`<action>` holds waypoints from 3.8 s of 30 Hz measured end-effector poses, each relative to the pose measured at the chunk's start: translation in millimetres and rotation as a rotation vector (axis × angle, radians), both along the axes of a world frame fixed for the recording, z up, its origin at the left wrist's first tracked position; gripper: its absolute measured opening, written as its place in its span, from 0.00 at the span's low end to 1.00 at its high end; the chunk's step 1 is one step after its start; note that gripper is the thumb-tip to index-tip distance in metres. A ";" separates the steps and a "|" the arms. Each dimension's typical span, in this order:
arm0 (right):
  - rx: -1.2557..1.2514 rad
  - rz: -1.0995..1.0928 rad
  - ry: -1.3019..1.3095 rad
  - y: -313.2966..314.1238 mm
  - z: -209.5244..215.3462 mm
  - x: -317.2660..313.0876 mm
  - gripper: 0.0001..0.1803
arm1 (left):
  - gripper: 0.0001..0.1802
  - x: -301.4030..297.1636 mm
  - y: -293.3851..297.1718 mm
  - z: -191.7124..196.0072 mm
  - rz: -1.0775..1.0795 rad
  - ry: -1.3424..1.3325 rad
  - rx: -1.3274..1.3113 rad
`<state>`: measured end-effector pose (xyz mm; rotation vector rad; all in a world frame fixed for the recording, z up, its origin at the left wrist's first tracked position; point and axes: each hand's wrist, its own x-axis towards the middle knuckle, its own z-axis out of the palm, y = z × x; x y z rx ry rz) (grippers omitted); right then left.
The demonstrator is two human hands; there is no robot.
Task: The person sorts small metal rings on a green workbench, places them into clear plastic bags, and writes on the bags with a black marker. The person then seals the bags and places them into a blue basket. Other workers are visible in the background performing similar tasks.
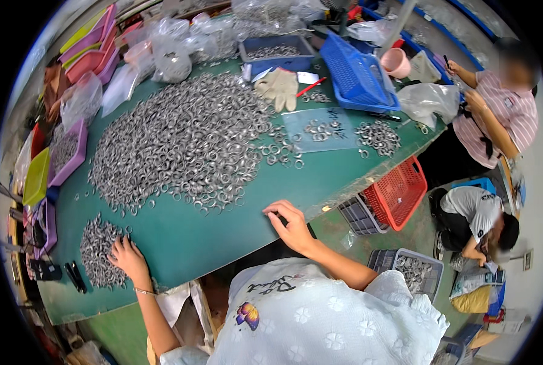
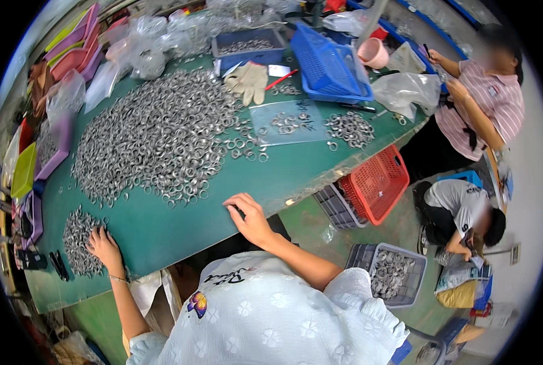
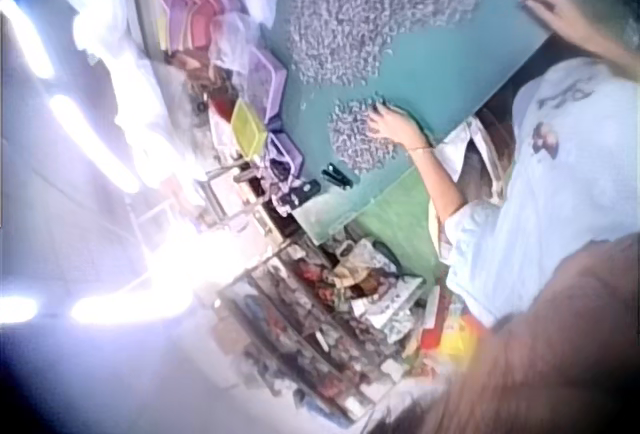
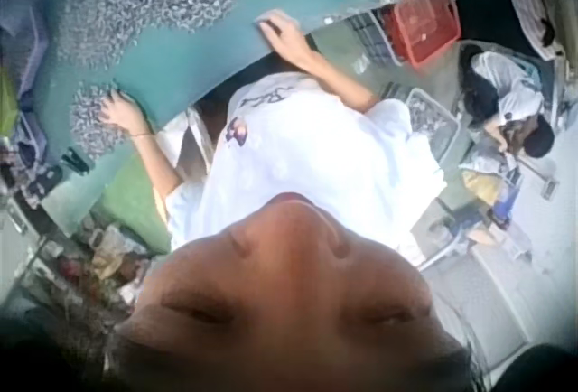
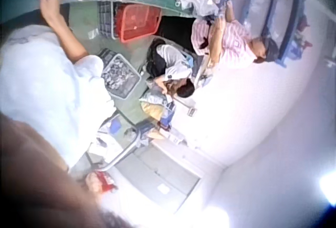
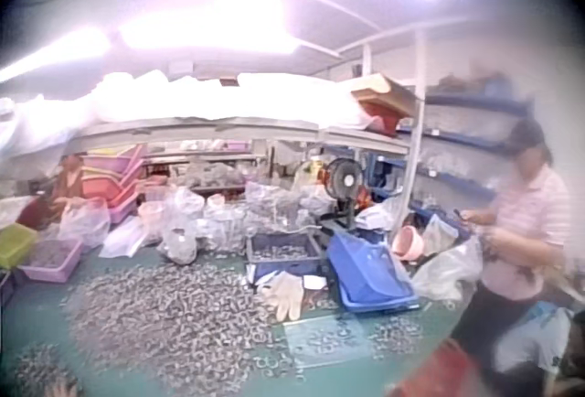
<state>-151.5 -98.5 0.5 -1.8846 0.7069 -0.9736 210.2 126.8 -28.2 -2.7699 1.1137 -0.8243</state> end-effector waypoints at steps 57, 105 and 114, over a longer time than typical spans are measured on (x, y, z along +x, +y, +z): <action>-0.155 1.192 0.352 -11.2 58.4 292.1 0.06 | 0.14 337.0 107.9 98.8 0.517 0.358 -0.827; -0.031 0.314 1.019 -17.4 28.8 343.3 0.13 | 0.20 596.9 128.8 84.4 0.958 0.673 -0.754; -0.032 0.302 1.049 -22.0 28.0 334.8 0.14 | 0.10 598.5 137.6 65.5 0.980 0.424 -0.891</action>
